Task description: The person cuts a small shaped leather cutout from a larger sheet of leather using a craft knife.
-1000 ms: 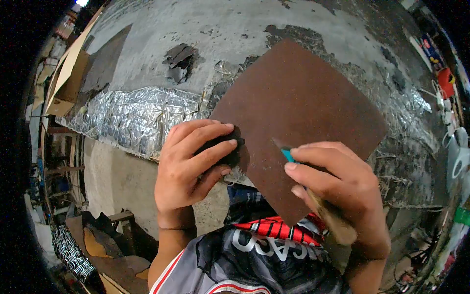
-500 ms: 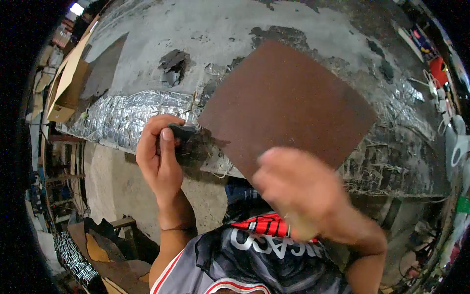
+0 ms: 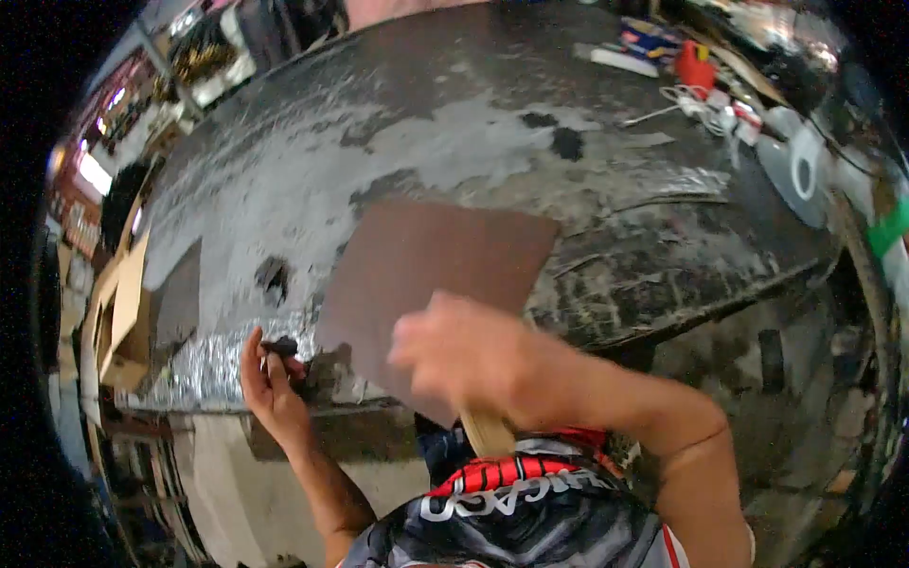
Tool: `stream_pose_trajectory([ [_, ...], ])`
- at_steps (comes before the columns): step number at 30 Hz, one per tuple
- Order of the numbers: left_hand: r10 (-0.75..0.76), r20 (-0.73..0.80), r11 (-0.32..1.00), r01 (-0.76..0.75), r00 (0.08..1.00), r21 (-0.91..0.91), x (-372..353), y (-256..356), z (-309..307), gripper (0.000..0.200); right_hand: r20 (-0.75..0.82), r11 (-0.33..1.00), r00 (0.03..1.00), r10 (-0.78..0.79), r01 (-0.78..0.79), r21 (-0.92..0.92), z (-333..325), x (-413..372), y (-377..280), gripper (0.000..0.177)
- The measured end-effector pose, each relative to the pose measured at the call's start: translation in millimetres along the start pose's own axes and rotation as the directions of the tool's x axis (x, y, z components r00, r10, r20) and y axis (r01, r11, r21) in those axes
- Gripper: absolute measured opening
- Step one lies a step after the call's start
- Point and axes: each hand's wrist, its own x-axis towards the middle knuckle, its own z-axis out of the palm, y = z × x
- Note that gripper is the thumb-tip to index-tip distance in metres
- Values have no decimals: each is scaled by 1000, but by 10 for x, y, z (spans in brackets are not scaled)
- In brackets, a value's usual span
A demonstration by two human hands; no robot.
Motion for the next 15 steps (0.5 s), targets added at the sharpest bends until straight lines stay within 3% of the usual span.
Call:
stream_pose_trajectory([
  [2, 46, 85, 995, -53, 995, 82, -3, 79, 20, 27, 29, 923, 949, 314, -298, -244, -154, -82, 168, 37],
  [5, 29, 183, 993, -7, 983, -122, -76, 318, 225, 18, 159, 874, 906, 393, -314, -372, 29, -22, 369, 49],
  [8, 40, 289, 970, 33, 957, -243, -131, 570, 476, 13, 90, 885, 946, 312, -255, -390, 150, -22, 364, 65],
  [9, 111, 297, 981, -57, 948, -184, -116, 540, 498, 15, 84, 906, 951, 297, -252, -341, 122, -48, 367, 79],
  [12, 315, 367, 944, -250, 875, -215, -69, 602, 601, 19, -62, 964, 964, 257, -261, -53, -43, -65, 387, 75],
  [13, 398, 421, 917, -370, 815, -151, -35, 692, 615, 21, -103, 953, 952, 287, -272, 136, -92, -58, 313, 65],
  [15, 475, 501, 870, -473, 723, -142, 7, 926, 679, 20, -4, 906, 941, 338, -324, 274, -142, -26, 193, 53],
])
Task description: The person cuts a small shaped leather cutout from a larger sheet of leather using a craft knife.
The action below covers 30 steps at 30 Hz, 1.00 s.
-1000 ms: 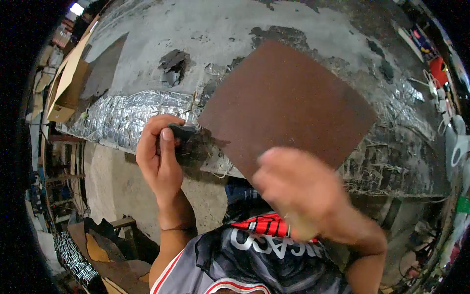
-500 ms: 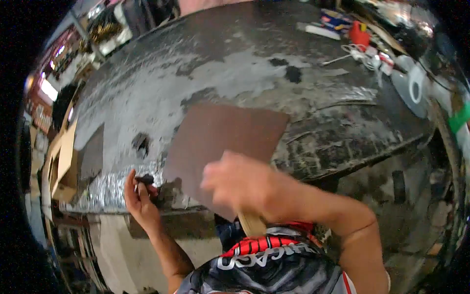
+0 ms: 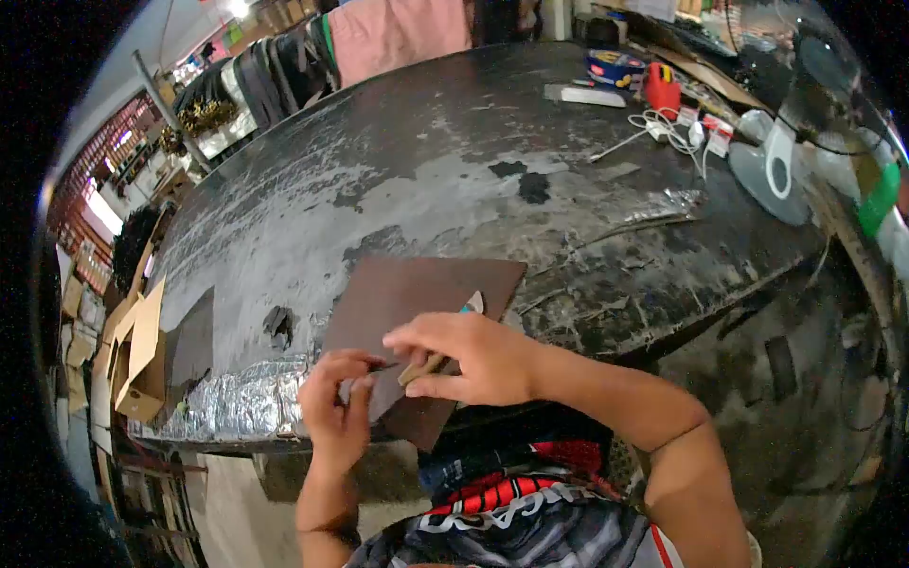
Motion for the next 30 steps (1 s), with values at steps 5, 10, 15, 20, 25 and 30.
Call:
stream_pose_trajectory([
  [5, 50, 69, 999, -51, 996, 13, 142, 73, 44, 15, -49, 868, 953, -300, 252, -427, -113, 16, 112, 22],
  [10, -105, -93, 932, 130, 990, 339, 171, -356, -549, 15, -207, 476, 860, -466, 47, -878, -1198, 193, 281, 20],
  [15, -382, -153, 742, 401, 911, 536, 190, -1272, -1385, 36, -180, 386, 984, 18, -173, -906, -1485, -55, 790, 31],
  [20, -501, 305, 834, 358, 810, 420, 265, -2066, -1597, 51, -107, 711, 954, 278, -280, -645, -971, 56, 400, 46],
  [25, -582, 408, 799, 400, 704, 449, 392, -2328, -1641, 53, 319, 905, 935, 153, -3, -425, -560, 280, 138, 47],
  [30, -606, 277, 786, 507, 746, 354, 253, -2225, -1638, 57, 354, 888, 934, 46, 124, -442, -359, 294, 319, 38],
])
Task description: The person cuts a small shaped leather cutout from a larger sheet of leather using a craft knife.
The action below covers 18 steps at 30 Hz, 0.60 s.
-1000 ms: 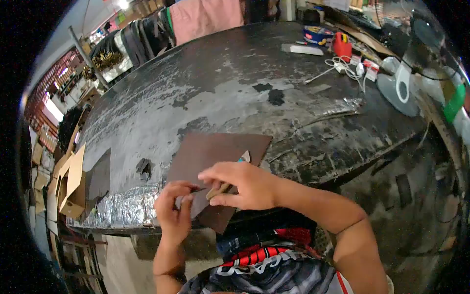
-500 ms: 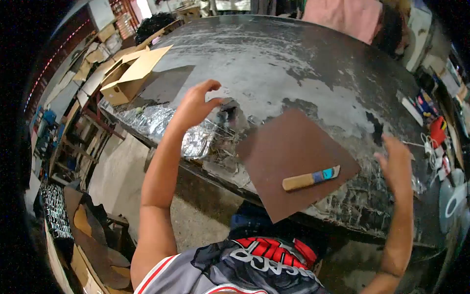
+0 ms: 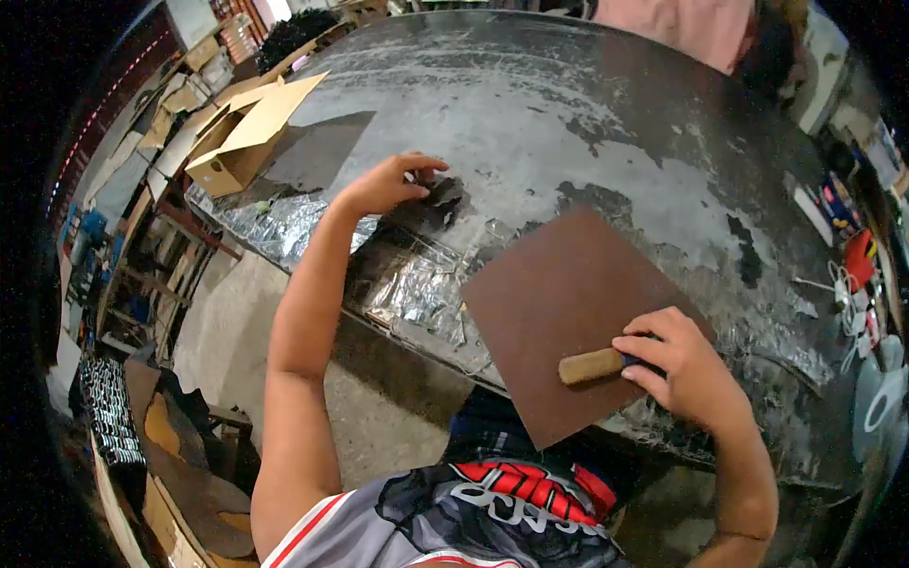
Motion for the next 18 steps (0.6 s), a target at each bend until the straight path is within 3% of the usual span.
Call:
stream_pose_trajectory([
  [2, 198, -111, 980, -199, 974, -5, 7, -137, 86, 58, -7, 1000, 1000, 28, -28, -4, 23, -5, 50, 36],
  [5, 186, 28, 981, -187, 982, 59, 41, -123, 43, 63, -71, 999, 997, 27, -29, -40, 65, 11, 88, 37],
  [8, 96, 49, 994, -94, 994, -47, -25, 86, -7, 58, -138, 996, 988, 72, -78, -39, 129, -14, 135, 40],
  [14, -89, -111, 987, 73, 990, -143, -54, -43, 0, 39, -241, 993, 964, 116, -119, 2, 127, -46, 102, 46],
  [18, -115, -165, 967, 73, 980, -243, -49, -191, -22, 23, -384, 987, 910, 155, -162, 15, 31, -92, 43, 47],
])
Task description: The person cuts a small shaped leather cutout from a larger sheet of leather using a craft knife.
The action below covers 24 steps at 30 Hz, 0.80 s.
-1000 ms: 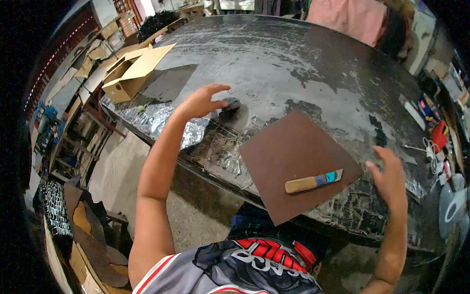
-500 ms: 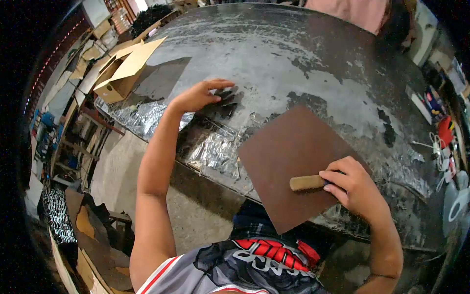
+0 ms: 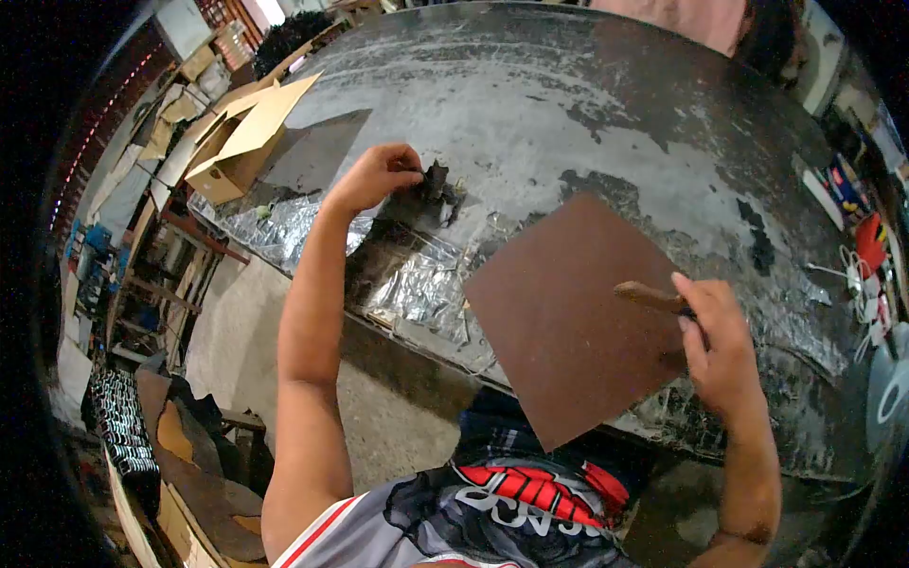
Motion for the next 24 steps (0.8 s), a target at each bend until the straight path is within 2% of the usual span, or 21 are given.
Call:
stream_pose_trajectory([
  [1, 15, -8, 1000, -15, 1000, -11, -3, -19, -28, 20, -39, 1000, 999, -1, 1, 2, -22, 1, 12, 46],
  [2, 29, -16, 999, -30, 999, -21, -2, -36, -66, 18, -54, 998, 998, 40, -37, 56, -42, -7, 39, 36],
  [5, -132, -181, 979, 100, 975, -179, -204, 264, -105, 14, -187, 912, 943, 277, -196, 361, 37, -171, 333, 23],
  [6, -101, -187, 948, 37, 977, -316, -314, 348, -61, 13, -197, 911, 959, 202, -110, 397, -12, -103, 297, 15],
  [7, -82, -160, 888, -1, 984, -460, -450, 460, 10, 11, -208, 888, 947, 247, -135, 440, -43, -95, 321, 16],
  [9, -91, -117, 781, -2, 989, -625, -666, 571, 260, 8, -214, 830, 913, 348, -194, 523, -85, -133, 403, 19],
  [10, -108, -131, 748, -6, 986, -664, -772, 692, 443, 8, -255, 876, 937, 239, -95, 473, -77, -97, 404, 21],
  [11, -125, -138, 711, -9, 982, -704, -868, 818, 615, 9, -231, 864, 939, 256, -115, 490, -81, -96, 383, 21],
  [13, -42, -67, 673, -21, 997, -739, -994, 944, 849, 14, -192, 843, 935, 297, -162, 514, -122, -123, 280, 22],
  [14, -44, -33, 680, 5, 999, -733, -1047, 1037, 951, 13, -251, 859, 932, 263, -107, 501, -101, -119, 132, 21],
  [17, -1, 89, 686, 66, 996, -724, -1185, 1301, 1238, 11, -151, 944, 977, 152, -98, 315, -206, -208, -295, 19],
  [18, 18, 137, 686, 87, 990, -722, -1229, 1370, 1327, 11, -207, 915, 955, 214, -122, 385, -117, -268, -406, 17],
  [21, 151, 120, 889, -82, 981, -450, -1285, 1546, 1555, 11, -155, 924, 973, 170, -102, 370, 66, -377, -527, 18],
  [22, 182, 113, 933, -136, 977, -334, -1295, 1622, 1571, 15, -179, 919, 963, 204, -126, 373, 152, -398, -566, 17],
  [24, 338, 56, 941, -339, 939, 9, -1298, 1617, 1618, 19, -232, 910, 937, 261, -158, 384, 316, -419, -626, 16],
])
